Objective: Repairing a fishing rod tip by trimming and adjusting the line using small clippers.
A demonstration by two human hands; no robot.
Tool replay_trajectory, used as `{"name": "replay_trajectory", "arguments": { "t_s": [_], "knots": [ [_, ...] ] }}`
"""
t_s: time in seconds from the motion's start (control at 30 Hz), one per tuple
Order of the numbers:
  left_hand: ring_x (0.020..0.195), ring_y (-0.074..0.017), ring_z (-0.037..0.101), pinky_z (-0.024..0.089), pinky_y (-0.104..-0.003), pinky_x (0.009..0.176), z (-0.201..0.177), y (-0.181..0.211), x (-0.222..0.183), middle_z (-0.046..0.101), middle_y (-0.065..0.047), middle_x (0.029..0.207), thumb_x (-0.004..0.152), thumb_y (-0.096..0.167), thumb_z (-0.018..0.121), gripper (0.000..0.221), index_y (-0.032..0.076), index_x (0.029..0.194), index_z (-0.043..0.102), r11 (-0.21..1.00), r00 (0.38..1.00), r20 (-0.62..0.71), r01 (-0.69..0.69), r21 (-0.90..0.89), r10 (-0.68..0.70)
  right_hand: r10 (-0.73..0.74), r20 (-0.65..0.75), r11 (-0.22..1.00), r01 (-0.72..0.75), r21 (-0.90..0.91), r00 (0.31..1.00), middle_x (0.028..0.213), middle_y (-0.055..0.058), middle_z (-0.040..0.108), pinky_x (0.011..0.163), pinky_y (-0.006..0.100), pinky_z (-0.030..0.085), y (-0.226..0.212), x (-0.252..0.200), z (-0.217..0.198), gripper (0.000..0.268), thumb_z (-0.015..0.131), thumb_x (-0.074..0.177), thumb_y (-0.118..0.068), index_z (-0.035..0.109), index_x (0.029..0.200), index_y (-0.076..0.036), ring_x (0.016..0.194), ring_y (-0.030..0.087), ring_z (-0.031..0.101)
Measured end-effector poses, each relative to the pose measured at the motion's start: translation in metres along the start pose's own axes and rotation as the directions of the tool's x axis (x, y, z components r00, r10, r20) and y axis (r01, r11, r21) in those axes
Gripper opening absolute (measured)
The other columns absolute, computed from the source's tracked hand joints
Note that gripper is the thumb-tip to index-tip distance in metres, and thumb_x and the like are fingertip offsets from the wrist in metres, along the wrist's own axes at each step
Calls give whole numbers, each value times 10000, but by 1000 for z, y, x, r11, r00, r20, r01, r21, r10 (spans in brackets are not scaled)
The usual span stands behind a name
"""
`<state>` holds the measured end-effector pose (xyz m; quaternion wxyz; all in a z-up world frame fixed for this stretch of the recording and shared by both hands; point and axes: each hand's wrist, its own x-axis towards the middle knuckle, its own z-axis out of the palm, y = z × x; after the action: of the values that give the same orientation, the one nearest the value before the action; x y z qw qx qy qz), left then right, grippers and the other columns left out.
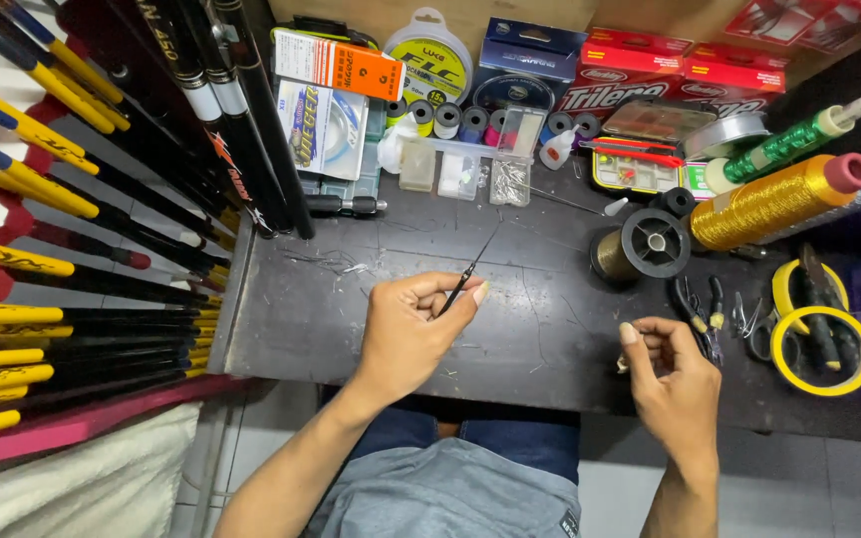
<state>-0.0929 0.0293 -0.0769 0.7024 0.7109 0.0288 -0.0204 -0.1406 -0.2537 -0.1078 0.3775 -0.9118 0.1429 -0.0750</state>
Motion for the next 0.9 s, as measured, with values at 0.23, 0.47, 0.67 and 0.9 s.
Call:
{"name": "replay_trajectory", "arguments": {
  "t_s": [0.23, 0.47, 0.67, 0.9],
  "knots": [
    [488, -35, 238, 317, -202, 513, -3, 5, 0, 292, 107, 490, 883, 160, 765, 533, 73, 1399, 669, 999, 998, 60, 38, -23, -36, 186, 30, 945, -170, -279, 982, 731, -21, 681, 800, 312, 470, 17, 15, 1, 330, 704, 970, -444, 737, 926, -119, 669, 142, 627],
    [483, 2, 362, 326, -181, 471, 1, 0, -3, 459, 76, 532, 867, 117, 808, 345, 68, 1186, 683, 993, 1000, 21, -18, -118, 21, 75, -35, 963, -82, -256, 997, 679, -28, 582, 747, 365, 454, 9, 14, 13, 286, 716, 982, -396, 724, 1064, -122, 647, 187, 581],
    [637, -45, 562, 479, -167, 533, 4, -10, -11, 643, -22, 738, 866, 81, 782, 118, 38, 888, 674, 983, 997, -32, -73, -171, 68, -251, 80, 945, 262, -197, 965, 925, 48, 701, 851, 375, 466, -13, 14, 59, 249, 721, 942, -311, 742, 1077, -103, 874, 212, 640],
    [567, -37, 574, 465, -163, 501, -2, -4, -17, 693, -32, 793, 905, 142, 750, 117, 36, 946, 724, 987, 994, -14, -108, -119, 107, -317, 97, 893, 332, -305, 943, 990, 71, 668, 822, 477, 445, -23, 38, 105, 255, 686, 954, -328, 703, 1096, -116, 975, 310, 622]
  ]
}}
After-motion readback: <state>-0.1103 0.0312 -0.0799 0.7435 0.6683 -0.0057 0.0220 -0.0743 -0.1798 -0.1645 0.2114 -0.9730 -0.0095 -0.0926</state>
